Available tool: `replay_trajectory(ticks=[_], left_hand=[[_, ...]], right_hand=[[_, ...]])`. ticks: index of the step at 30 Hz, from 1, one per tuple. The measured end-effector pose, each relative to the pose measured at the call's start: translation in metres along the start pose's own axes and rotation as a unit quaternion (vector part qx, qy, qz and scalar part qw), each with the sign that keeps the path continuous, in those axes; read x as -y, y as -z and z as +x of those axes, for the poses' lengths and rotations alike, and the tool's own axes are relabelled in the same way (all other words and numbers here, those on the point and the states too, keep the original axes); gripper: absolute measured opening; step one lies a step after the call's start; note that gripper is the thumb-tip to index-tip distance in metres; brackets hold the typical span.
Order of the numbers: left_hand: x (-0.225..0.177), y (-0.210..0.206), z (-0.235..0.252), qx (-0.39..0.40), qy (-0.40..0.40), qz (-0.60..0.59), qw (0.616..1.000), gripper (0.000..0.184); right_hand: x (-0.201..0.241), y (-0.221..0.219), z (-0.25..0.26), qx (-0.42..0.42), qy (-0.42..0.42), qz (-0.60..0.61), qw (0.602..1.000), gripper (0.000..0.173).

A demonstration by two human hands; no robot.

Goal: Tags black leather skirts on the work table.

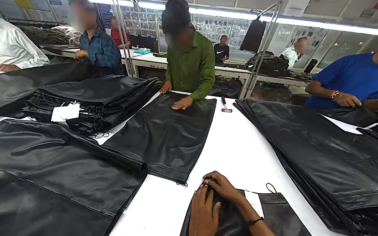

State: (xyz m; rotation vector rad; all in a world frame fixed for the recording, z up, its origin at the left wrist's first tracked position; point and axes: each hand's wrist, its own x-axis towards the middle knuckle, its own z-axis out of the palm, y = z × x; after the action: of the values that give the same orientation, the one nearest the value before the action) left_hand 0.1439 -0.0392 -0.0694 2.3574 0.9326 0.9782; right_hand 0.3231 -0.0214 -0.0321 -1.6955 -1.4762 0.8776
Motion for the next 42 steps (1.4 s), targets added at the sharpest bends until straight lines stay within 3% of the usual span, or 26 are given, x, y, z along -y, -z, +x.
replay_trajectory(ticks=[3, 7, 12, 15, 18, 26, 30, 37, 42], left_hand=[[0.001, 0.007, 0.013, -0.071, 0.106, -0.105, 0.986, 0.037], [0.004, 0.015, 0.034, 0.012, 0.171, -0.034, 0.985, 0.04], [0.017, 0.007, 0.034, -0.016, 0.14, -0.012, 0.99, 0.029], [0.02, 0.006, 0.031, -0.037, 0.125, -0.038, 0.991, 0.025], [0.021, 0.006, 0.031, -0.052, 0.109, -0.058, 0.991, 0.025], [0.02, 0.008, 0.03, -0.11, 0.062, -0.139, 0.982, 0.025], [0.018, 0.01, 0.031, -0.154, 0.097, -0.223, 0.958, 0.036], [0.019, 0.01, 0.032, -0.119, 0.118, -0.248, 0.954, 0.019], [0.021, 0.008, 0.031, -0.087, 0.097, -0.186, 0.974, 0.015]], right_hand=[[-0.01, -0.005, -0.006, -0.026, 0.045, 0.054, 0.997, 0.029], [-0.016, -0.011, -0.011, -0.061, 0.082, 0.093, 0.99, 0.027], [-0.015, -0.013, -0.018, -0.109, 0.096, 0.179, 0.973, 0.023], [-0.022, -0.013, -0.017, -0.111, 0.111, 0.099, 0.983, 0.029], [-0.019, -0.01, -0.016, -0.07, 0.106, 0.042, 0.991, 0.036], [-0.009, 0.009, -0.019, 0.052, 0.084, 0.1, 0.99, 0.034], [-0.01, 0.013, -0.02, 0.071, 0.099, 0.163, 0.979, 0.03], [-0.011, 0.012, -0.021, 0.06, 0.099, 0.17, 0.979, 0.03], [-0.007, 0.012, -0.024, -0.038, 0.097, 0.112, 0.988, 0.024]])
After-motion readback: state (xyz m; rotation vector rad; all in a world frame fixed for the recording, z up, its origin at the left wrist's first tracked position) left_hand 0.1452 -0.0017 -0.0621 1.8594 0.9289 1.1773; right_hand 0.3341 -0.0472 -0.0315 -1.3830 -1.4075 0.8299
